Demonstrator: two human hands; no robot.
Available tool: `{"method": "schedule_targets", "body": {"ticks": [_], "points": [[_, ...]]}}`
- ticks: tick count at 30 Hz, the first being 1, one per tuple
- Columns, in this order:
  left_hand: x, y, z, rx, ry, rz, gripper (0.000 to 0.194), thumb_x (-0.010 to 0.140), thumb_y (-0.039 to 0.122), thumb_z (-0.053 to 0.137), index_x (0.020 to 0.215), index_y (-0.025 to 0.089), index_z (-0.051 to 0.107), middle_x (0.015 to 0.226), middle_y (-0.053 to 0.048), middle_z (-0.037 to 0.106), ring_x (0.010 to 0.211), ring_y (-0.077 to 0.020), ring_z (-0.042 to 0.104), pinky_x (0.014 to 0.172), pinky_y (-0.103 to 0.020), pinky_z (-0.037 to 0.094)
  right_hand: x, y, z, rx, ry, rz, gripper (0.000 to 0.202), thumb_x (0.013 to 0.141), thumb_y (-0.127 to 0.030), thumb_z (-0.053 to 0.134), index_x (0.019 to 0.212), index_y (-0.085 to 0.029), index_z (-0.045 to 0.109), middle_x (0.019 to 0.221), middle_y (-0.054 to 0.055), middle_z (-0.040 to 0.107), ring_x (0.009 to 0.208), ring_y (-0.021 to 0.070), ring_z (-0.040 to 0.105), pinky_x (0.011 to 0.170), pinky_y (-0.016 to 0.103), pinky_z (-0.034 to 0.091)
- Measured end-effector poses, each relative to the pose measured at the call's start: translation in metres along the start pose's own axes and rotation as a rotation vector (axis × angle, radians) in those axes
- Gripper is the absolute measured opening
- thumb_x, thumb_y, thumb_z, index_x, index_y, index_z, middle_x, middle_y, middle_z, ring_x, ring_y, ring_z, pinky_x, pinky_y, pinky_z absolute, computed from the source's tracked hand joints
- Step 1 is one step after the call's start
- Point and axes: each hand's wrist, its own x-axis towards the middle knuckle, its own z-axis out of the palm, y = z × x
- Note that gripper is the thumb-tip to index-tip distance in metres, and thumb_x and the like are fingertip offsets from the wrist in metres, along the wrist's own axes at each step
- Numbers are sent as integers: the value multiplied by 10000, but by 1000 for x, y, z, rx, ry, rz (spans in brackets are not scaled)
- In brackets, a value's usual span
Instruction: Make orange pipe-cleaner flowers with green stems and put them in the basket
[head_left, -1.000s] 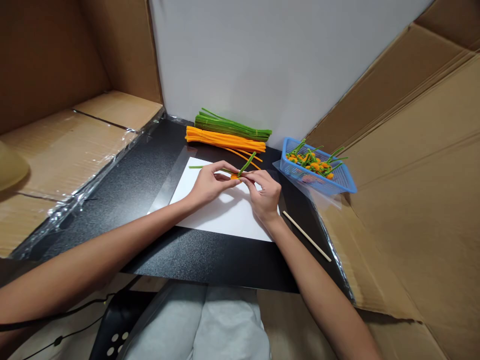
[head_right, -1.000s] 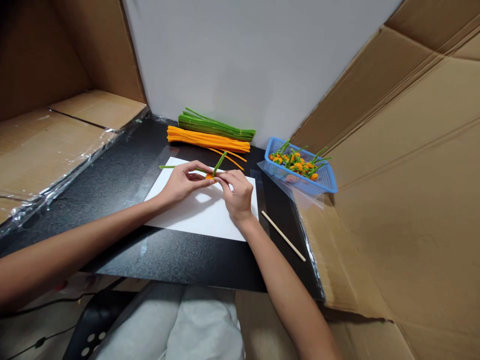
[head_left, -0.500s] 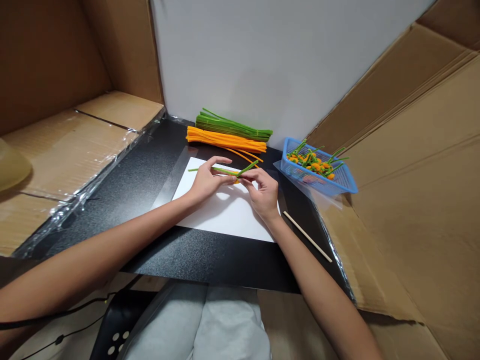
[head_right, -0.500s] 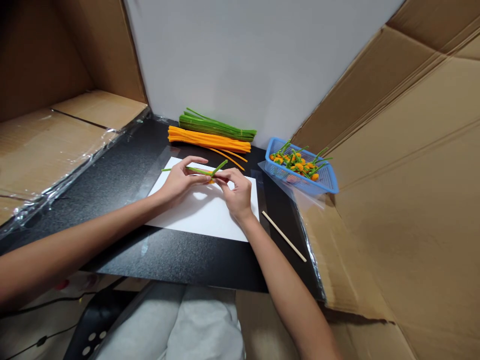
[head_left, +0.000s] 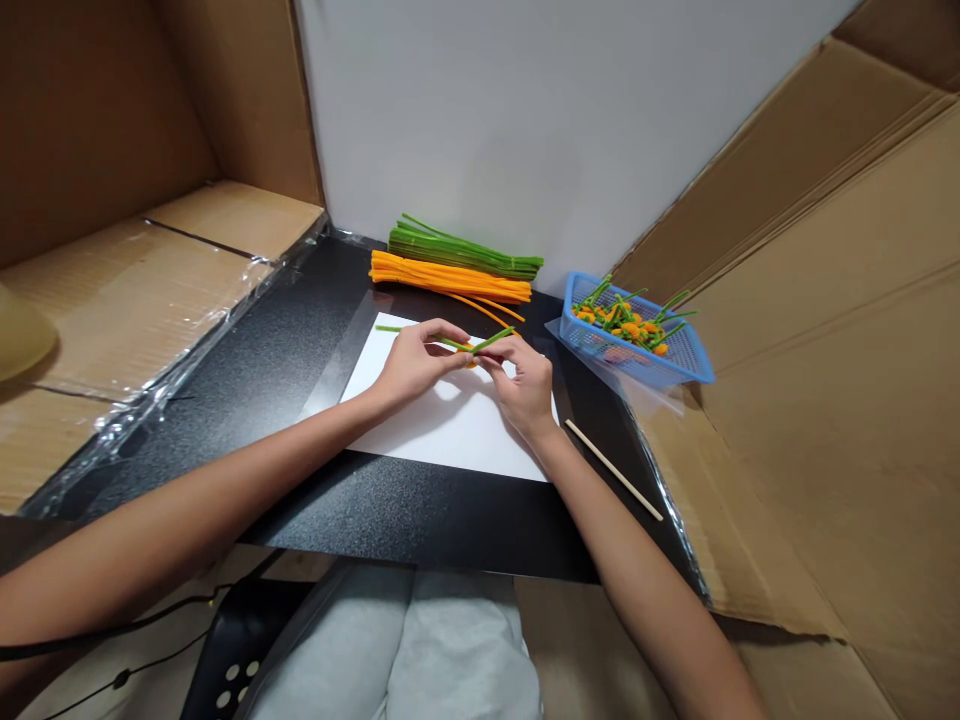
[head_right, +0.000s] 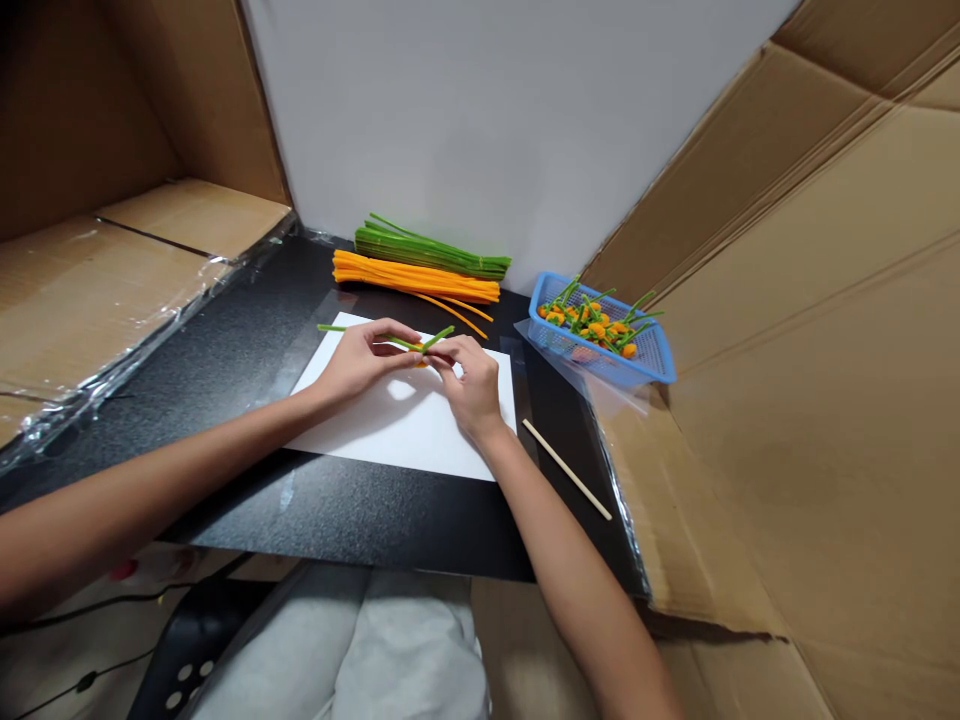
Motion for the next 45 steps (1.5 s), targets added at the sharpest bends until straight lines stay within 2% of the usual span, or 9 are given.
{"method": "schedule_targets", "body": {"ticks": [3, 6, 12, 16, 20, 27, 34, 39, 45], "points": [[2, -5, -2, 67, -55, 18, 337, 643, 340, 846, 877, 140, 708, 933, -90, 759, 819, -226, 736, 757, -351, 583, -1, 1, -1, -16, -3, -24, 90, 910, -204, 645, 858, -226, 715, 843, 39, 718, 796, 186, 657, 750, 335, 516], [3, -7, -3, 85, -93, 31, 321, 649, 335, 844, 864, 138, 711, 912, -89, 765, 812, -224, 738, 756, -353, 586, 0, 1, -3, -51, -14, -32, 99, 914, -218, 643, 852, -240, 717, 844, 38, 721, 819, 198, 661, 762, 352, 523], [3, -4, -1, 54, -91, 26, 243, 657, 281, 828, 812, 128, 722, 866, -96, 773, 811, -222, 742, 772, -366, 604, 1, -2, -5, -135, 14, -8, 108, 902, -257, 663, 808, -236, 713, 801, 39, 704, 788, 208, 642, 747, 367, 513], [3, -5, -1, 102, -100, 78, 240, 679, 273, 815, 858, 134, 736, 892, -94, 773, 806, -220, 746, 782, -371, 614, 0, -4, -5, -142, 14, -28, 129, 915, -253, 644, 800, -222, 694, 796, 39, 690, 778, 200, 628, 735, 352, 495], [1, -7, -1, 109, -130, 145, 248, 711, 277, 801, 915, 148, 747, 985, -96, 760, 828, -215, 748, 788, -361, 624, 1, -7, -5, -140, -48, 1, 158, 940, -275, 607, 817, -219, 689, 815, 44, 686, 771, 197, 615, 739, 346, 484], [-1, -6, 1, 61, -113, 185, 270, 698, 312, 819, 898, 147, 742, 968, -81, 733, 823, -198, 727, 781, -359, 615, 3, -9, -6, -105, -53, 44, 137, 918, -256, 624, 800, -228, 688, 825, 40, 699, 786, 203, 625, 745, 347, 488], [-3, -5, 2, 60, -74, 247, 168, 709, 288, 785, 791, 155, 724, 860, -28, 641, 751, -138, 679, 745, -304, 611, 5, -15, -6, -38, -59, 123, 135, 907, -190, 605, 822, -226, 704, 832, 22, 704, 791, 187, 645, 734, 328, 488], [-3, -6, 3, 66, -41, 256, 127, 707, 255, 772, 755, 152, 716, 812, -19, 628, 733, -118, 646, 757, -297, 611, 5, -23, -3, -56, -42, 175, 115, 897, -195, 617, 807, -207, 687, 800, 22, 685, 728, 169, 613, 690, 312, 467], [-10, -2, 7, 90, -1, 315, 71, 731, 202, 739, 777, 153, 718, 847, -20, 606, 747, -108, 637, 675, -237, 613, 5, -34, 0, -230, 15, 74, 113, 911, -198, 573, 806, -205, 615, 819, 40, 640, 797, 194, 551, 712, 334, 438]]}}
